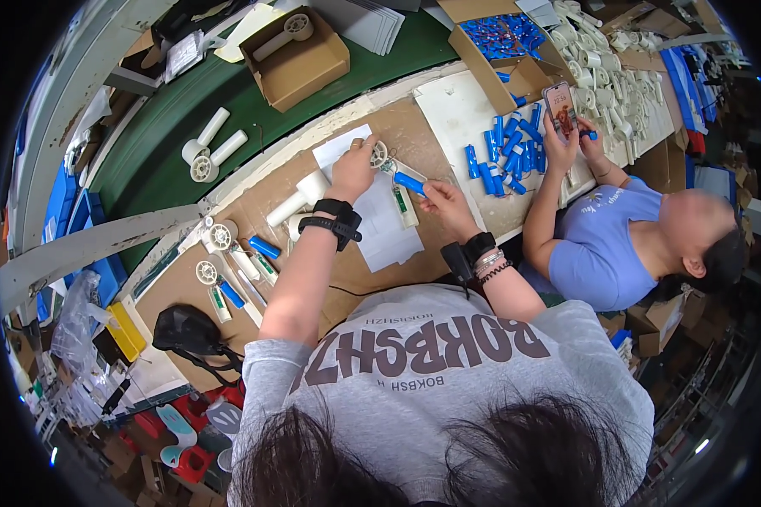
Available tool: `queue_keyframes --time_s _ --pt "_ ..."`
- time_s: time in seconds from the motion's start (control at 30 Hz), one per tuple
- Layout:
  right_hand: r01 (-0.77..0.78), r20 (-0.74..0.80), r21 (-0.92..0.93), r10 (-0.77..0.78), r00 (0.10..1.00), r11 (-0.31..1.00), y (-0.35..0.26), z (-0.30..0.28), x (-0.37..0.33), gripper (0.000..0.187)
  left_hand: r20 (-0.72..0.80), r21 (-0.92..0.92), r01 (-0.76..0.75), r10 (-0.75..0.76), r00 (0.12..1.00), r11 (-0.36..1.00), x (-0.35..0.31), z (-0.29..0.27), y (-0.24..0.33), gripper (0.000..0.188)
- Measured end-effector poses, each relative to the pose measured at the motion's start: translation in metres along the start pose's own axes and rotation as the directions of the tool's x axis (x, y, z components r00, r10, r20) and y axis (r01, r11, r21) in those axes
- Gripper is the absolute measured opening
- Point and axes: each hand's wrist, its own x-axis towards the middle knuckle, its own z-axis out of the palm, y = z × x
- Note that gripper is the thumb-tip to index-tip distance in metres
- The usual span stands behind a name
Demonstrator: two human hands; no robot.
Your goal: The person picks up a battery, applies a piece of tape to its side, and presses it down by hand. After repeating this process with several batteries, they set them down and pick up a black bag.
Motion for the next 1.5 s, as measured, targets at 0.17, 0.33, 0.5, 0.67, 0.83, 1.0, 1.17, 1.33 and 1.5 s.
queue_keyframes --time_s 0.17,0.33,0.5,0.67,0.83,1.0,1.17,1.33,1.5 --pt "0.051 -0.027 -0.095 -0.054 0.998 0.994 0.0 -0.008 0.006 0.026 -0.022 0.007 -0.022 0.022 1.0 1.0 0.0 0.002 0.003 0.053" --pt "0.117 -0.025 -0.123 -0.121 0.992 0.985 0.007 -0.007 0.007 0.026 -0.017 0.009 -0.002 0.002 1.0 1.0 -0.002 0.003 0.001 0.052" --pt "0.157 -0.069 -0.112 -0.166 0.984 0.981 0.009 -0.007 0.005 0.026 -0.026 0.012 -0.012 0.013 1.0 1.0 0.001 0.006 0.006 0.053" --pt "0.167 -0.134 -0.107 -0.181 0.974 0.98 0.013 0.0 0.009 0.024 -0.012 0.002 0.018 -0.018 1.0 1.0 0.0 0.005 0.003 0.056" --pt "0.24 -0.192 -0.262 -0.294 0.936 0.935 0.018 -0.002 0.012 0.024 -0.037 -0.004 0.018 -0.018 0.999 1.0 0.001 0.005 0.005 0.055" --pt "0.248 -0.228 -0.406 -0.36 0.905 0.88 0.018 0.001 0.013 0.026 -0.027 0.016 0.013 -0.012 1.0 1.0 0.001 0.005 0.009 0.055" --pt "0.287 -0.29 -0.329 -0.385 0.876 0.9 0.03 0.004 0.023 0.025 -0.028 0.025 -0.002 0.003 1.0 1.0 0.002 0.005 0.009 0.055" --pt "0.369 -0.315 -0.32 -0.465 0.827 0.873 0.035 0.012 0.018 0.021 0.001 0.07 0.02 -0.02 1.0 0.997 0.0 0.002 0.016 0.056" --pt "0.403 -0.217 -0.513 -0.569 0.793 0.758 0.035 0.006 0.019 0.021 -0.037 0.095 -0.025 0.028 0.999 0.995 0.003 0.006 0.016 0.055"
